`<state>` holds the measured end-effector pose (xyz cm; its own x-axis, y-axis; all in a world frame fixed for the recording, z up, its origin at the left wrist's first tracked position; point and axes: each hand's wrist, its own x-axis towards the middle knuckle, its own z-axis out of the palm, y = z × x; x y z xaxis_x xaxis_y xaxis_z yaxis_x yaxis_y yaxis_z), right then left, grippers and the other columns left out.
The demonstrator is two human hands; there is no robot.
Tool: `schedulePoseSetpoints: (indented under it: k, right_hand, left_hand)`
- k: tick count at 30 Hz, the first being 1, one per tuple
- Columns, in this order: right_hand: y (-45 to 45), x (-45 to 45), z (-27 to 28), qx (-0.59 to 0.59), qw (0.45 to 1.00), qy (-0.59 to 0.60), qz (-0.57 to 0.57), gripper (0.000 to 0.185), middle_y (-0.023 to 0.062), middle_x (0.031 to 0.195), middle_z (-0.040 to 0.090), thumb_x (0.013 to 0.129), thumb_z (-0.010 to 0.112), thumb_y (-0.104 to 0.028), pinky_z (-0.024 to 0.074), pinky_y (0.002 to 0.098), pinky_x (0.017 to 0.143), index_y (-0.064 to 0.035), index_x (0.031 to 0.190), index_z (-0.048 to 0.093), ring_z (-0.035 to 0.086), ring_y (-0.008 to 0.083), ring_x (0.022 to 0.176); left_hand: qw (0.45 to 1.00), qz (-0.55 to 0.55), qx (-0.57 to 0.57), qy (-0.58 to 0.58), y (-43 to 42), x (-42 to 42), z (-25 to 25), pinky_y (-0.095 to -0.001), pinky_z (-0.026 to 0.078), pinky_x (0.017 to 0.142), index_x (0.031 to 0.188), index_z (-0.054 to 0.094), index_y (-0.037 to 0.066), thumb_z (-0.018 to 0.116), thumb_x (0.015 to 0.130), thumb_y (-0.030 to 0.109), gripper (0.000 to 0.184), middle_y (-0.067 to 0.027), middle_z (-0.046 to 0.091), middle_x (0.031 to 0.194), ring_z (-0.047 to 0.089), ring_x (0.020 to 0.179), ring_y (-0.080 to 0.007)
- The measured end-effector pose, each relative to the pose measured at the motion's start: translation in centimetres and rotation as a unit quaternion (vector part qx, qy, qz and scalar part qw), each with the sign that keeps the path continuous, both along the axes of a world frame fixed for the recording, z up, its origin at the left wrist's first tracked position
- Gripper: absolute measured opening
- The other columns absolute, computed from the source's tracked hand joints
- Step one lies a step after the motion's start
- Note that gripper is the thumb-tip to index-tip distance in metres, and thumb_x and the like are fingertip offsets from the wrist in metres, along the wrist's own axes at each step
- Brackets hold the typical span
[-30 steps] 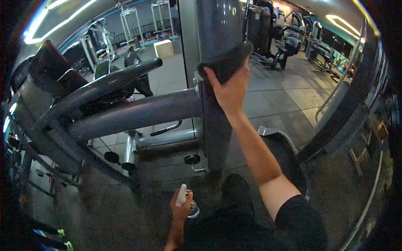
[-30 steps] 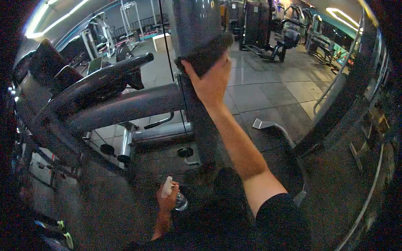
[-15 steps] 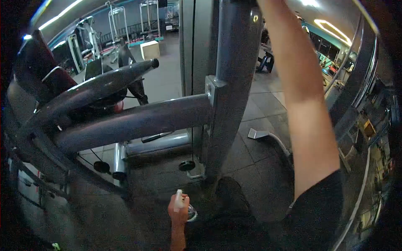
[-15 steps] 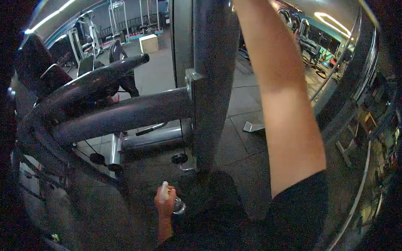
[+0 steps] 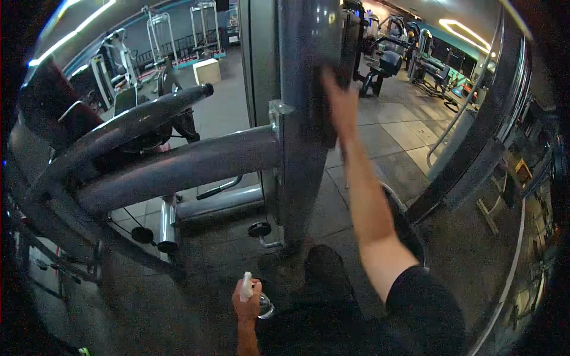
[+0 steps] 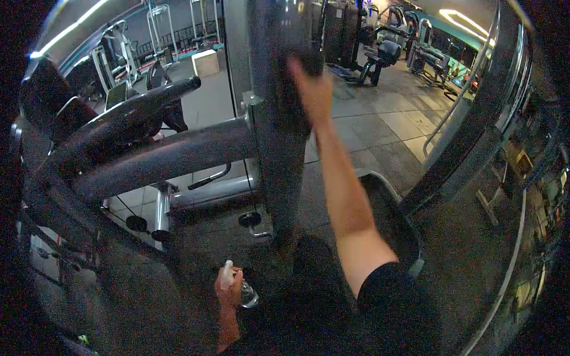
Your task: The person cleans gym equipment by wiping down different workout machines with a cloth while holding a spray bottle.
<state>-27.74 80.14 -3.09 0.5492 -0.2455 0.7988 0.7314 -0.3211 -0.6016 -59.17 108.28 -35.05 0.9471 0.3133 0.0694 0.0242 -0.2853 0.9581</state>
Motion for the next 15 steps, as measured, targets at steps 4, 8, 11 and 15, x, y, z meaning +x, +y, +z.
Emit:
schedulePoseSetpoints:
  k: [4,8,11,15]
  right_hand:
    - [0.8,-2.1,-23.4,0.085,0.989,0.125,-0.007,0.048,0.0128,0.111,0.074,0.088,0.081,-0.031,0.0524,0.0394,0.092,-0.0011,0.122,0.067,0.069,0.0241,0.101]
    - [1.4,-2.9,-26.3,0.047,0.98,0.188,-0.034,0.053,0.018,0.111,0.072,0.089,0.08,-0.036,0.0531,0.0423,0.09,-0.0012,0.126,0.062,0.07,0.0339,0.104]
    - [2.8,-4.1,-12.5,0.079,0.991,0.107,-0.024,0.059,0.0209,0.113,0.071,0.091,0.078,-0.045,0.0537,0.0451,0.088,-0.0002,0.125,0.06,0.071,0.0373,0.103]
    - [2.7,0.6,8.6,-0.034,0.985,-0.037,-0.166,0.081,0.0218,0.111,0.073,0.083,0.074,-0.07,0.0545,0.0479,0.091,-0.0027,0.126,0.065,0.07,0.0416,0.106]
  left_hand:
    - [0.998,-0.021,-0.059,0.003,-1.3,-0.2,0.8,-0.0339,0.052,0.07,0.099,0.069,0.006,0.073,0.093,0.022,0.018,-0.0052,0.069,0.084,0.065,0.075,-0.0154]
    - [0.999,-0.037,0.022,-0.025,-2.1,0.1,0.6,-0.034,0.054,0.072,0.105,0.069,0.003,0.072,0.096,0.016,0.016,-0.0085,0.071,0.097,0.068,0.081,-0.0169]
    - [0.994,-0.043,-0.028,-0.099,-1.8,-0.1,-1.0,-0.0339,0.054,0.072,0.106,0.07,0.004,0.072,0.097,0.016,0.016,-0.0081,0.071,0.097,0.069,0.082,-0.017]
    - [0.999,-0.009,-0.026,-0.02,-2.4,-1.0,1.0,-0.032,0.055,0.073,0.107,0.07,0.004,0.069,0.099,0.015,0.014,-0.0077,0.071,0.097,0.069,0.085,-0.0153]
